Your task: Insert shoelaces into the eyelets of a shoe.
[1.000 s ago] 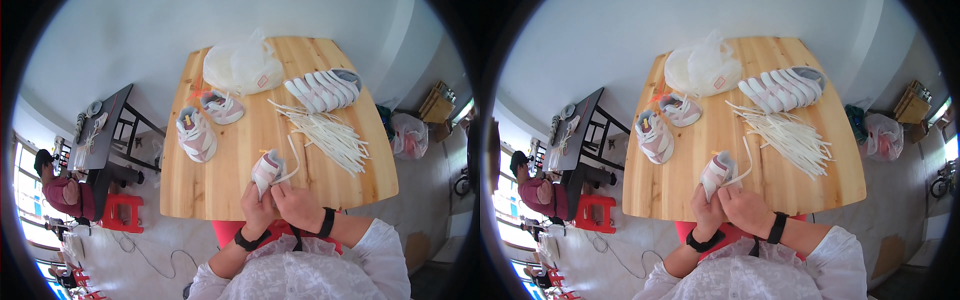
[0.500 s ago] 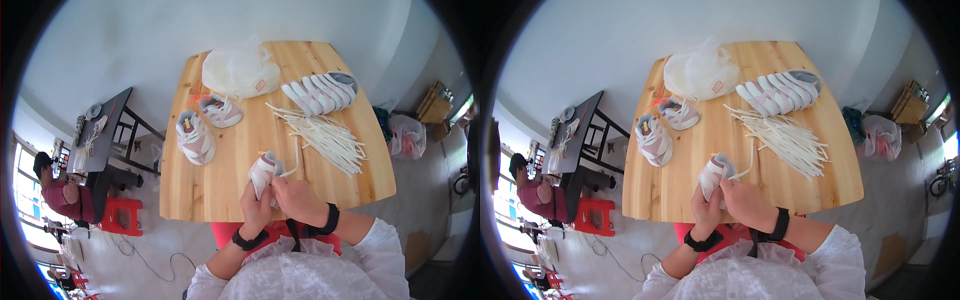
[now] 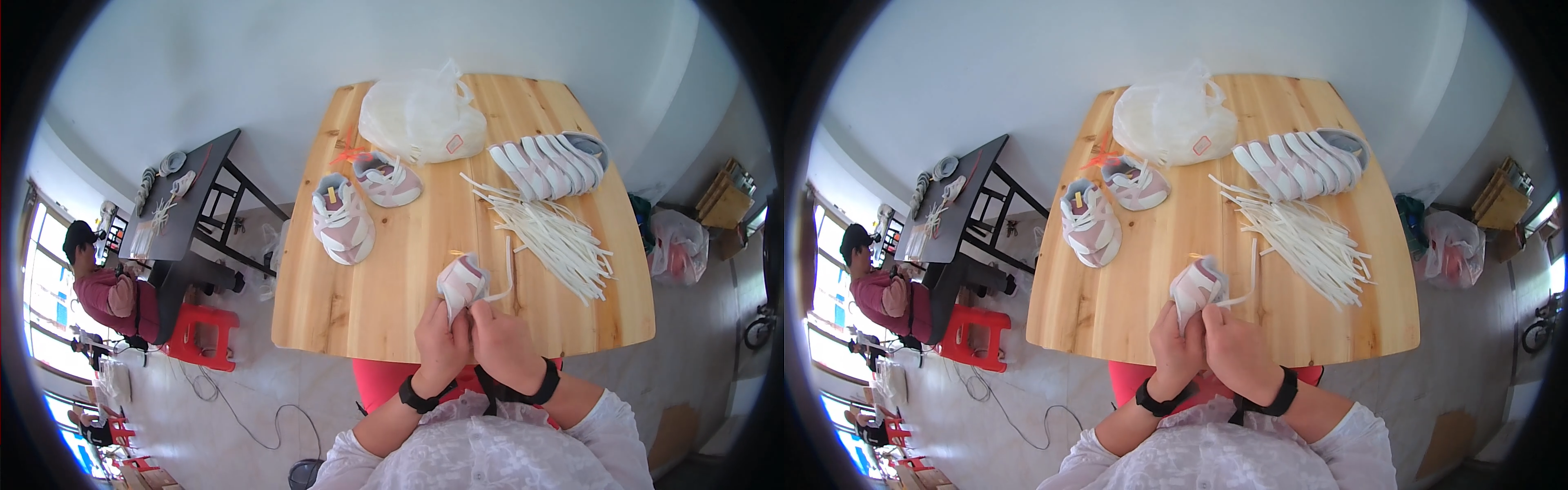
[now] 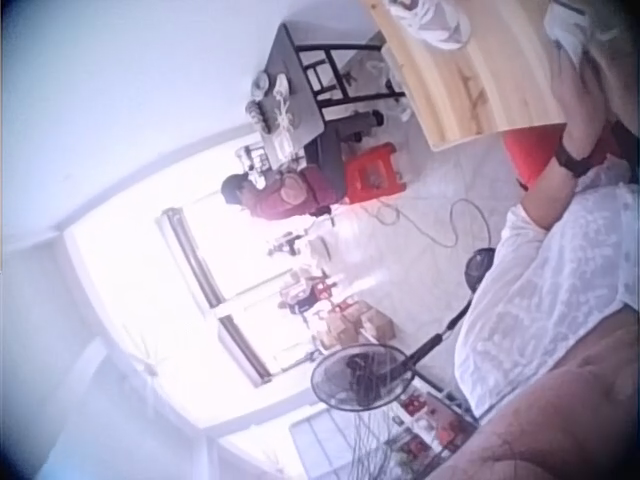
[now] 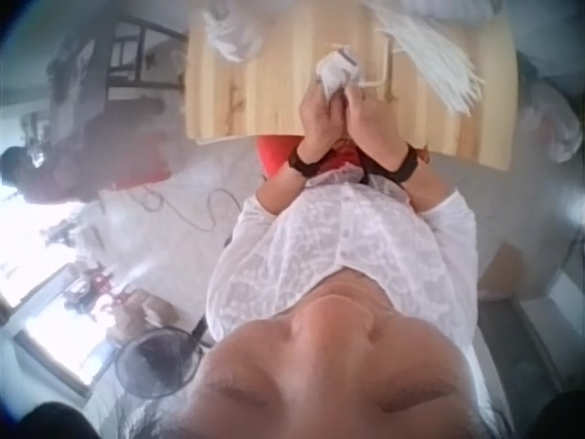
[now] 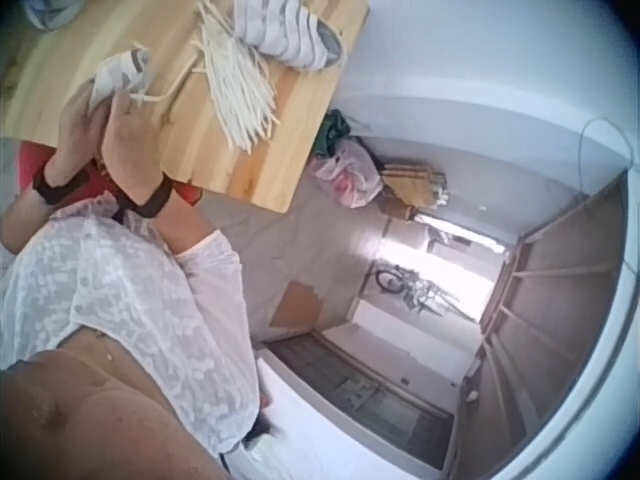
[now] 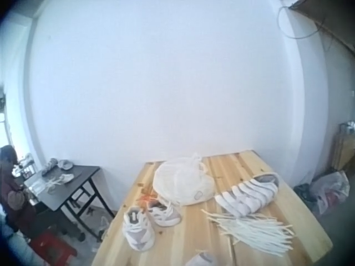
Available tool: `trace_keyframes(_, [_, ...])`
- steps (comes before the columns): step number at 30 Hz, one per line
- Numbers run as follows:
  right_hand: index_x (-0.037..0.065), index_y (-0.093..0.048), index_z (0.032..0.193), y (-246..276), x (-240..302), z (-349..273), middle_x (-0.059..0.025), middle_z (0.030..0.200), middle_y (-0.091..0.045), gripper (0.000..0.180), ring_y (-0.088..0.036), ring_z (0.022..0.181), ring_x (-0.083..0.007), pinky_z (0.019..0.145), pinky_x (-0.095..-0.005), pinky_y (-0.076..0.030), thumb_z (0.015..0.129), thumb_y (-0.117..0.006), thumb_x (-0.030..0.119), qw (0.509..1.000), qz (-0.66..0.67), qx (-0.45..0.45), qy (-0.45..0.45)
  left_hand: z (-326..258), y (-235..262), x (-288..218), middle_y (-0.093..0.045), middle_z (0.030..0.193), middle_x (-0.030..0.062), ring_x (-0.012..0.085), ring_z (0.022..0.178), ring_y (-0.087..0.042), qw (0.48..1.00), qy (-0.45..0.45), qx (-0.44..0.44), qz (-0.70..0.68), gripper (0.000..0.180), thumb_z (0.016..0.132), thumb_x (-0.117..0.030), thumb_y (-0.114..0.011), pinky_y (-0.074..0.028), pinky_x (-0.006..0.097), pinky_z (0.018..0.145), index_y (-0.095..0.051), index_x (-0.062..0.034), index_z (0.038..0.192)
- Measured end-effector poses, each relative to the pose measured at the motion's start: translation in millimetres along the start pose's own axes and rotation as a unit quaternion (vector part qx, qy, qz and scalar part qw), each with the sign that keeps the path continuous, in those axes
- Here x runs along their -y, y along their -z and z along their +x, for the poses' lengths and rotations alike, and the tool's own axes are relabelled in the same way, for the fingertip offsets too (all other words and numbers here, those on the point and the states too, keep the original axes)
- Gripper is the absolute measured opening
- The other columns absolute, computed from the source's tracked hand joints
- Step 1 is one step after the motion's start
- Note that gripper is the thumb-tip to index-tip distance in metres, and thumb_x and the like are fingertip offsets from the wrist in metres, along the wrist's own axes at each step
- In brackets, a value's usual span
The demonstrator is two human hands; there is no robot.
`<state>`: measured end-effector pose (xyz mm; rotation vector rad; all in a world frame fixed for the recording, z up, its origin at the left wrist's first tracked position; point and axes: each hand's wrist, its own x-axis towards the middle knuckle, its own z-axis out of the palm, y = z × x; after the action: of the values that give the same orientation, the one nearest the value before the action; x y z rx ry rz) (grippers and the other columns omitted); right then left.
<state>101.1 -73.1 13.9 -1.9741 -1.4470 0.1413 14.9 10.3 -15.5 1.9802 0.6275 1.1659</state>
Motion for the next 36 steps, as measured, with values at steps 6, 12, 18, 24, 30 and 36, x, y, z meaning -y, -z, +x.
trace_keyframes(6, [0.003, -0.057, 0.095, 40, 2, -11, -0.0122, 0.077, -0.059, 0.015, -0.061, 0.064, -0.032, 0.054, -0.0393, -0.047, 0.083, -0.066, 0.006, 0.995, 0.08, -0.067, -0.003, 16, 33, 7, -0.062, 0.1, 0.0129, 0.025, 0.086, -0.063, 0.994, 0.091, 0.015, -0.063, 0.024, 0.09, 0.003, -0.052, -0.049, 0.032, 0.073, -0.06, 0.0032, 0.112])
trace_keyframes(12, [0.002, -0.067, 0.084, 48, -14, 17, -0.01, 0.085, -0.057, 0.012, -0.06, 0.076, -0.0246, 0.063, -0.0324, -0.047, 0.075, -0.074, 0.005, 0.978, 0.205, -0.044, -0.006, 2, 49, -4, -0.063, 0.113, 0.0073, 0.0139, 0.099, -0.061, 0.86, 0.322, 0.13, -0.374, 0.026, 0.093, -0.001, -0.058, -0.049, 0.029, 0.085, -0.058, 0.0016, 0.119])
trace_keyframes(18, [0.0, -0.071, 0.095, 34, -19, 18, -0.0099, 0.097, -0.059, 0.021, -0.06, 0.091, -0.0216, 0.075, -0.0316, -0.049, 0.074, -0.073, 0.003, 0.956, 0.287, 0.047, 0.035, -4, 48, -5, -0.06, 0.123, 0.0079, 0.018, 0.112, -0.059, 0.798, 0.348, 0.151, -0.468, 0.041, 0.093, -0.006, -0.061, -0.046, 0.034, 0.098, -0.048, 0.0005, 0.132])
trace_keyframes(24, [-0.001, -0.07, 0.094, 37, -14, 22, -0.0113, 0.094, -0.062, 0.02, -0.063, 0.085, -0.0268, 0.074, -0.0333, -0.05, 0.075, -0.069, 0.005, 0.957, 0.273, 0.088, 0.026, -4, 48, 0, -0.061, 0.119, 0.006, 0.0147, 0.106, -0.06, 0.807, 0.352, 0.2, -0.429, 0.037, 0.095, -0.007, -0.059, -0.05, 0.032, 0.091, -0.048, -0.0003, 0.131])
trace_keyframes(30, [0.0, -0.062, 0.078, 39, -10, 22, -0.0128, 0.086, -0.057, 0.01, -0.058, 0.075, -0.0319, 0.066, -0.0385, -0.047, 0.074, -0.064, 0.009, 0.981, 0.189, 0.032, -0.035, -10, 39, -5, -0.067, 0.101, 0.0031, 0.0109, 0.093, -0.062, 0.843, 0.356, 0.157, -0.372, 0.022, 0.096, -0.013, -0.06, -0.052, 0.027, 0.079, -0.063, -0.0004, 0.114])
trace_keyframes(36, [0.001, -0.06, 0.077, 52, -55, 24, -0.0141, 0.083, -0.054, 0.008, -0.056, 0.075, -0.0338, 0.066, -0.039, -0.046, 0.071, -0.062, 0.005, 0.983, 0.091, -0.15, -0.051, -7, 45, -10, -0.067, 0.106, 0.0036, 0.0092, 0.095, -0.06, 0.863, 0.306, 0.109, -0.388, 0.022, 0.095, -0.012, -0.062, -0.05, 0.026, 0.082, -0.064, -0.0008, 0.114])
